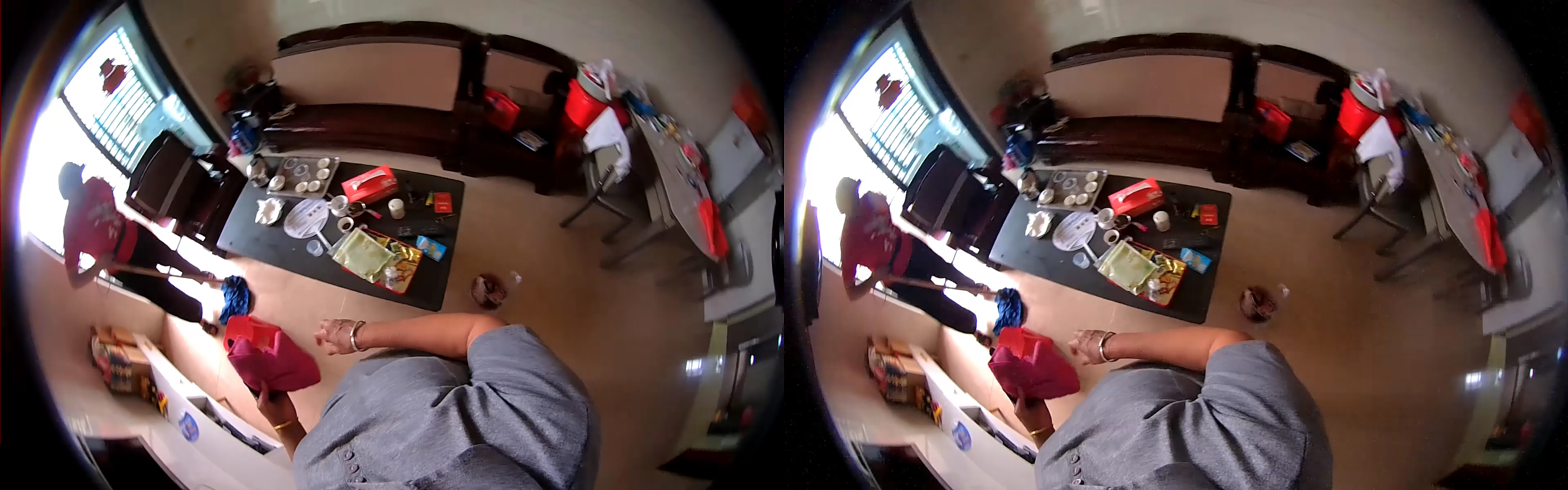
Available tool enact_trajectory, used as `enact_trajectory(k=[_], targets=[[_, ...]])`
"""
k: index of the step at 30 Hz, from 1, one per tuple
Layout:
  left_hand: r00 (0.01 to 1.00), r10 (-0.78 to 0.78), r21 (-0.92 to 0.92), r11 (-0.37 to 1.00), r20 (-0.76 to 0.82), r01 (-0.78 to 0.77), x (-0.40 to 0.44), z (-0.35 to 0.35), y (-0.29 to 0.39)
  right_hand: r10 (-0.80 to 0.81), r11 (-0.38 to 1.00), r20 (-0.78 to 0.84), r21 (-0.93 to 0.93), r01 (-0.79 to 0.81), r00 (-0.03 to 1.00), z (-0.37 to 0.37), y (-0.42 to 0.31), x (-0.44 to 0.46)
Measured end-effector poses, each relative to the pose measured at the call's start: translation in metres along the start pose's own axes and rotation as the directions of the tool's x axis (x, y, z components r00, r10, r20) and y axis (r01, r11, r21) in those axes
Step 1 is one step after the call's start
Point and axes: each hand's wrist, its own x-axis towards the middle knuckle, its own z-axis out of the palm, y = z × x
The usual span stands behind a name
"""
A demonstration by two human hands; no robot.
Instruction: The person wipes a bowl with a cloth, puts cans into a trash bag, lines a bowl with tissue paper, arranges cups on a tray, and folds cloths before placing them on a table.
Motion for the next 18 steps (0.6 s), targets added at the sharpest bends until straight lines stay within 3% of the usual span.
enact_trajectory(k=[2, 3, 5, 6, 7, 9, 11, 12, 15, 16, 17, 18], targets=[[0.991, -0.075, 0.218, 0.975, 0.108, 0.05, -0.008, 0.016, 0.002, -0.056, 0.992, -0.29, 0.094, 0.086, 0.955, 0.005, -0.003, -0.005], [0.962, -0.179, 0.205, 0.969, 0.209, 0.135, -0.01, 0.017, 0.003, -0.077, 0.981, -0.425, 0.128, 0.144, 0.902, 0.01, -0.006, -0.007], [0.929, -0.301, 0.362, 0.908, 0.214, 0.21, -0.01, 0.004, -0.015, -0.22, 0.967, -0.574, -0.022, 0.253, 0.789, 0.018, -0.005, -0.012], [0.921, -0.333, 0.386, 0.891, 0.202, 0.237, -0.011, -0.001, -0.027, -0.182, 0.955, -0.545, 0.101, 0.28, 0.819, 0.01, -0.015, -0.021], [0.886, -0.397, 0.398, 0.873, 0.241, 0.283, -0.015, 0.022, -0.03, -0.083, 0.956, -0.332, 0.24, 0.169, 0.94, -0.016, -0.037, -0.047], [0.777, -0.432, 0.323, 0.895, 0.458, 0.307, -0.011, 0.024, -0.045, -0.042, 0.915, -0.464, 0.338, 0.22, 0.885, 0.014, -0.022, -0.058], [0.79, -0.471, 0.412, 0.858, 0.392, 0.306, -0.009, 0.022, -0.056, 0.103, 0.885, -0.356, 0.459, 0.078, 0.929, 0.014, -0.023, -0.083], [0.773, -0.555, 0.374, 0.817, 0.307, 0.438, -0.015, 0.037, -0.058, 0.206, 0.886, -0.438, 0.463, 0.023, 0.875, 0.009, -0.032, -0.099], [0.777, -0.545, 0.404, 0.818, 0.316, 0.409, -0.04, 0.086, -0.067, 0.297, 0.921, -0.606, 0.387, -0.052, 0.738, 0.01, -0.035, -0.135], [0.778, -0.559, 0.426, 0.801, 0.287, 0.419, -0.037, 0.07, -0.075, 0.478, 0.873, -0.365, 0.3, -0.385, 0.799, -0.003, -0.038, -0.146], [0.776, -0.567, 0.435, 0.794, 0.277, 0.425, -0.039, 0.07, -0.079, 0.339, 0.911, -0.619, 0.405, -0.082, 0.709, 0.019, -0.022, -0.148], [0.773, -0.575, 0.442, 0.786, 0.269, 0.431, -0.043, 0.076, -0.085, 0.393, 0.896, -0.572, 0.415, -0.159, 0.72, 0.02, -0.02, -0.156]])
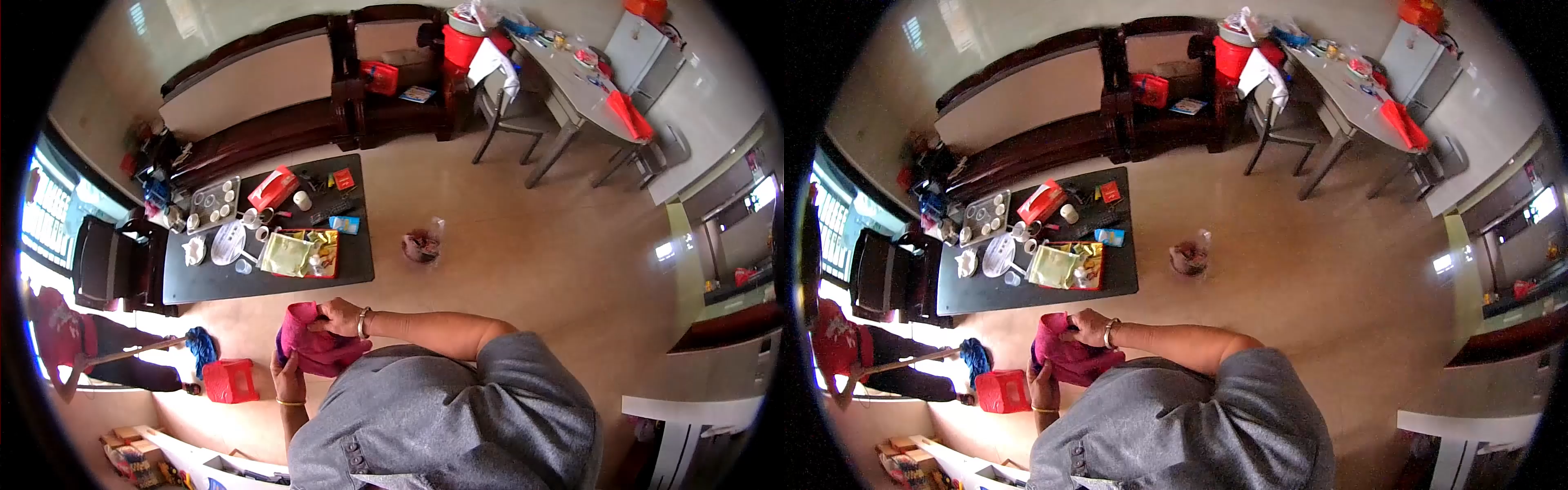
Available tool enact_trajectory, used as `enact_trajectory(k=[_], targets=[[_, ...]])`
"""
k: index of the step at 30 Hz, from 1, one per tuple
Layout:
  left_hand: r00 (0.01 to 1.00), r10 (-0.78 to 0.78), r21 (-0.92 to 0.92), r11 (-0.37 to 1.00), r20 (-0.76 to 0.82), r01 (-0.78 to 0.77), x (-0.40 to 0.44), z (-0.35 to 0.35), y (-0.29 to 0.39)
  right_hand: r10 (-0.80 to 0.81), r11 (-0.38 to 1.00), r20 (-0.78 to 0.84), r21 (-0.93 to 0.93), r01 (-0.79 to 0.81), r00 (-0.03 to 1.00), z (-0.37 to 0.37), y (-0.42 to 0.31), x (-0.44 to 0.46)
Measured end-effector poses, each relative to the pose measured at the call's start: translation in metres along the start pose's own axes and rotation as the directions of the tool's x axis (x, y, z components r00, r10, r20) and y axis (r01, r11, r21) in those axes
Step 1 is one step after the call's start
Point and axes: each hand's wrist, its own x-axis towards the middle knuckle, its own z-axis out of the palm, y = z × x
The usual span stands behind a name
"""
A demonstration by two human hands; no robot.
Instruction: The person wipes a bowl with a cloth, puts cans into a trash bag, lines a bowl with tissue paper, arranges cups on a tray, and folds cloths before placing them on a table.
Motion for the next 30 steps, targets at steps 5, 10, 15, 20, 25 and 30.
enact_trajectory(k=[5, 10, 15, 20, 25, 30], targets=[[1.0, 0.026, 0.14, 0.99, 0.006, -0.026, 0.019, 0.06, -0.025, 0.042, 0.999, -0.088, 0.026, -0.04, 0.995, -0.053, 0.011, -0.038], [0.999, 0.003, 0.148, 0.989, -0.034, 0.002, 0.059, 0.104, -0.096, -0.03, 0.92, 0.016, -0.39, 0.034, 0.999, -0.138, 0.072, -0.09], [0.987, -0.152, 0.212, 0.964, -0.046, 0.158, 0.069, 0.162, -0.126, 0.389, 0.818, -0.376, 0.561, -0.127, 0.841, -0.234, 0.064, -0.137], [0.98, -0.137, 0.172, 0.979, 0.146, 0.111, 0.06, 0.209, -0.142, 0.345, 0.899, -0.346, 0.388, -0.202, 0.873, -0.264, 0.073, -0.161], [0.943, 0.132, 0.323, 0.917, 0.306, -0.233, 0.045, 0.233, -0.13, 0.257, 0.964, -0.183, -0.024, -0.265, 0.949, -0.224, 0.062, -0.138], [0.959, 0.257, 0.417, 0.864, 0.119, -0.284, 0.043, 0.186, -0.127, 0.124, 0.983, 0.02, -0.135, -0.12, 0.992, -0.172, 0.035, -0.113]])
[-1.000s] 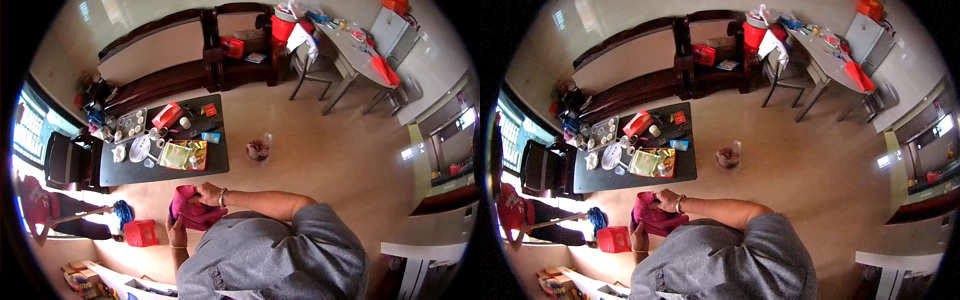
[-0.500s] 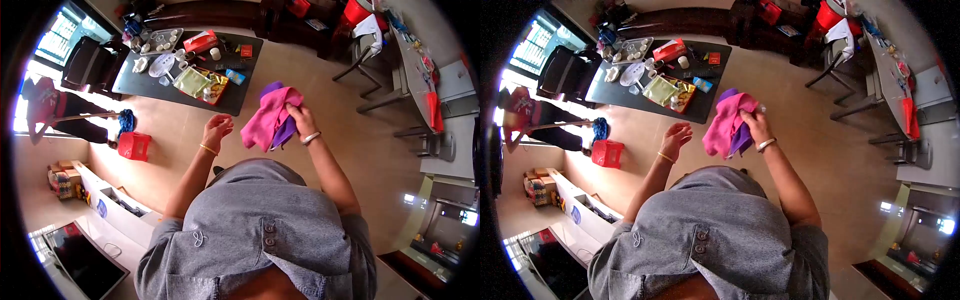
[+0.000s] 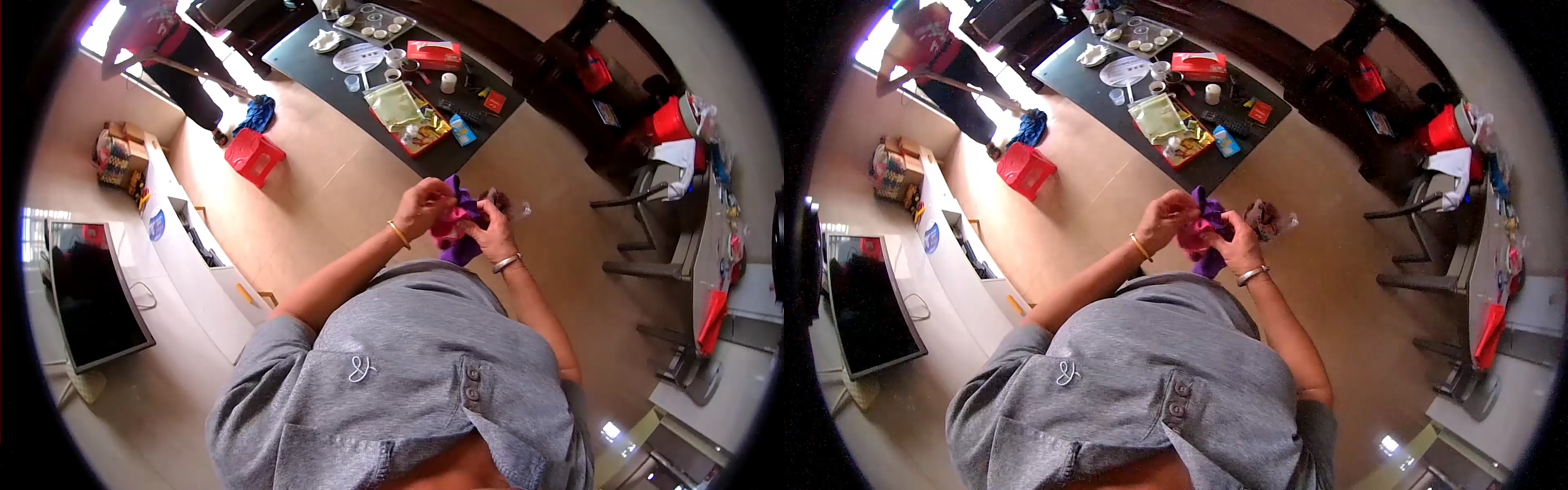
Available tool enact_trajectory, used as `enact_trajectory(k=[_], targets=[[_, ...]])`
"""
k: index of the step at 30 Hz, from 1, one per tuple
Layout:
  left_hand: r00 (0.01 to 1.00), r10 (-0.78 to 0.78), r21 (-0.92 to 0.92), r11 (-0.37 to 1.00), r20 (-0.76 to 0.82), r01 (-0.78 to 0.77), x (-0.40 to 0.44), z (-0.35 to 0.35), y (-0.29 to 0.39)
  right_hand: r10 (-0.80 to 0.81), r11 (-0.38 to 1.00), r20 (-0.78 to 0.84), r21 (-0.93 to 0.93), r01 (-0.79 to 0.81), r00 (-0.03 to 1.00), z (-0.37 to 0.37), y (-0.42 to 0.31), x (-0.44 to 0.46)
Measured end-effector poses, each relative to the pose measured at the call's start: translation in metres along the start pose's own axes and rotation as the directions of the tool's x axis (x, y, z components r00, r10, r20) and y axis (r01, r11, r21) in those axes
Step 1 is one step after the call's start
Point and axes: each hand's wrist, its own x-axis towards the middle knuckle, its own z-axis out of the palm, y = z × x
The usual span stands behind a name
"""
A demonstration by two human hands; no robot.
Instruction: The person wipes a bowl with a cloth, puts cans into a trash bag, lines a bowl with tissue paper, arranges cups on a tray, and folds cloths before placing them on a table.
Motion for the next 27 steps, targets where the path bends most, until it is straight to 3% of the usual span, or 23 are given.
enact_trajectory(k=[3, 4, 5, 6, 9, 12, 14, 17, 18, 21, 22, 23, 25, 27], targets=[[0.992, -0.073, -0.053, 0.996, -0.106, 0.068, -0.007, -0.047, -0.009, 0.135, 0.978, 0.147, 0.138, -0.155, 0.98, 0.035, 0.0, 0.024], [0.987, -0.123, -0.116, 0.987, -0.103, 0.111, -0.012, -0.061, -0.005, 0.155, 0.87, 0.203, 0.435, -0.231, 0.967, 0.055, 0.001, 0.032], [0.98, -0.171, -0.178, 0.972, -0.098, 0.152, -0.017, -0.073, -0.001, 0.157, 0.668, 0.27, 0.679, -0.304, 0.95, 0.076, 0.001, 0.039], [0.983, -0.129, -0.218, 0.971, -0.131, 0.099, -0.021, -0.083, -0.011, 0.191, 0.535, 0.341, 0.75, -0.389, 0.921, 0.088, -0.02, 0.046], [0.914, -0.286, -0.413, 0.898, -0.289, 0.151, -0.028, -0.123, 0.005, 0.164, 0.585, 0.388, 0.702, -0.406, 0.907, 0.126, -0.055, 0.073], [0.918, -0.329, -0.311, 0.916, -0.221, 0.253, -0.04, -0.175, 0.033, 0.113, 0.723, 0.407, 0.592, -0.356, 0.906, 0.164, -0.053, 0.1], [0.888, -0.422, -0.243, 0.895, -0.186, 0.374, -0.049, -0.202, 0.054, 0.123, 0.719, 0.471, 0.565, -0.405, 0.873, 0.181, -0.064, 0.113], [0.962, -0.268, 0.225, 0.935, -0.059, 0.274, -0.07, -0.248, 0.024, 0.125, 0.689, 0.582, 0.532, -0.492, 0.804, 0.205, -0.092, 0.133], [0.946, -0.32, 0.173, 0.93, -0.053, 0.325, -0.074, -0.26, 0.03, 0.133, 0.631, 0.626, 0.544, -0.553, 0.768, 0.212, -0.106, 0.139], [0.826, -0.531, -0.305, 0.831, -0.186, 0.465, -0.093, -0.287, 0.063, 0.197, 0.491, 0.7, 0.536, -0.687, 0.687, 0.232, -0.108, 0.17], [0.804, -0.507, -0.406, 0.836, -0.311, 0.369, -0.099, -0.297, 0.062, 0.193, 0.424, 0.698, 0.575, -0.7, 0.69, 0.237, -0.109, 0.182], [0.753, -0.567, -0.444, 0.799, -0.334, 0.405, -0.106, -0.311, 0.077, 0.188, 0.357, 0.693, 0.612, -0.706, 0.696, 0.241, -0.11, 0.195], [0.752, -0.489, -0.6, 0.784, -0.442, 0.157, -0.121, -0.346, 0.034, 0.18, 0.325, 0.692, 0.629, -0.706, 0.699, 0.246, -0.108, 0.221], [0.711, -0.497, -0.673, 0.738, -0.497, 0.045, -0.136, -0.361, 0.044, 0.175, 0.449, 0.681, 0.587, -0.674, 0.711, 0.249, -0.112, 0.245]])
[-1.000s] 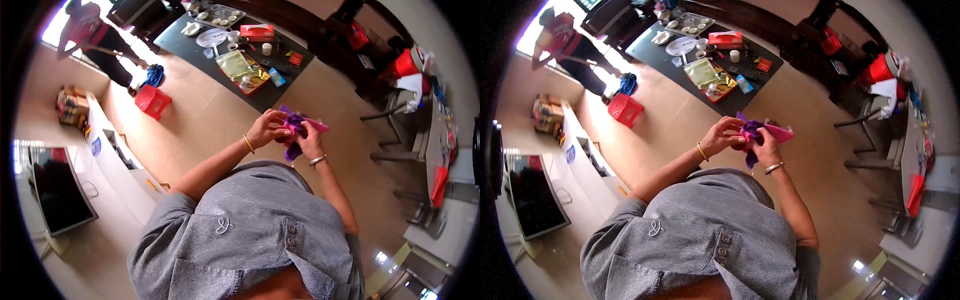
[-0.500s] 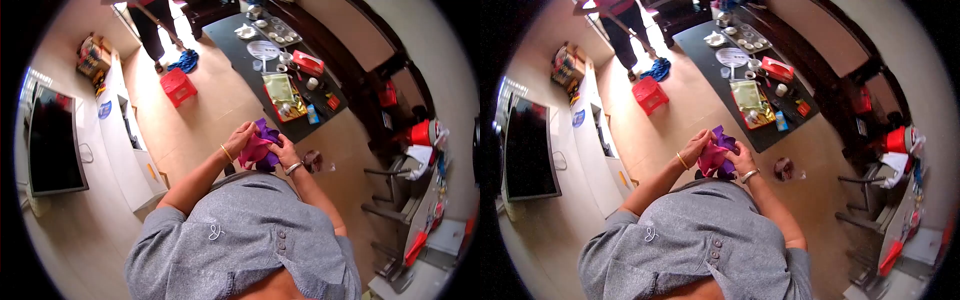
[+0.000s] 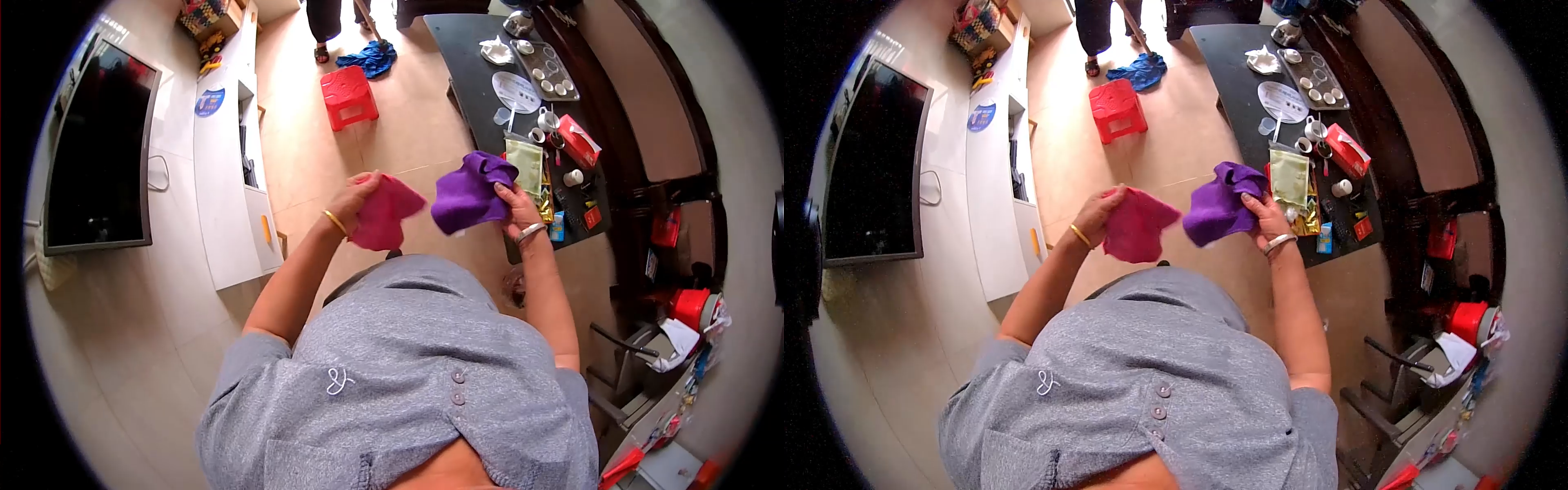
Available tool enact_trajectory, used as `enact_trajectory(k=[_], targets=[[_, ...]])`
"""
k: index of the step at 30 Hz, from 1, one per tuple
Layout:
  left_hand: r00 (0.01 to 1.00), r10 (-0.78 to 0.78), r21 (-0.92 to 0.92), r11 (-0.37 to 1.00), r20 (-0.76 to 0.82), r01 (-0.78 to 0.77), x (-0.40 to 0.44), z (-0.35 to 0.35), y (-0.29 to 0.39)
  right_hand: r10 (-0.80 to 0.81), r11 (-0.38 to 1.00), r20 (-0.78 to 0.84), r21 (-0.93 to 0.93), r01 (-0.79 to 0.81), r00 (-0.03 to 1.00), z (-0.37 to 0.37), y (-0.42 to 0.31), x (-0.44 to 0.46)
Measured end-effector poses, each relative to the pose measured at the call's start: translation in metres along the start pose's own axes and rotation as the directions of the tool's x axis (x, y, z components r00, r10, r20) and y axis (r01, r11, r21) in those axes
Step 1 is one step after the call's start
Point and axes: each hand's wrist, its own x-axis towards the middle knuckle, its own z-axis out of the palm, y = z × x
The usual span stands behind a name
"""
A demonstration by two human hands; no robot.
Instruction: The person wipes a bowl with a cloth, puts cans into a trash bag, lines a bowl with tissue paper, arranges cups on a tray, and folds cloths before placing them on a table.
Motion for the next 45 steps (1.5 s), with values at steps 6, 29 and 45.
enact_trajectory(k=[6, 29, 45], targets=[[0.976, 0.144, -0.167, 0.971, -0.164, -0.171, -0.001, -0.04, -0.005, -0.308, 0.7, -0.081, -0.694, 0.168, 0.948, -0.007, -0.033, 0.062], [0.72, 0.238, -0.266, 0.818, -0.652, -0.511, -0.045, 0.048, -0.096, -0.246, -0.311, 0.816, -0.578, 0.755, 0.523, 0.026, -0.105, 0.095], [0.515, 0.532, 0.441, 0.846, -0.672, -0.298, -0.078, 0.016, -0.134, -0.037, 0.03, 0.919, -0.392, 0.919, 0.393, 0.113, -0.034, 0.052]])
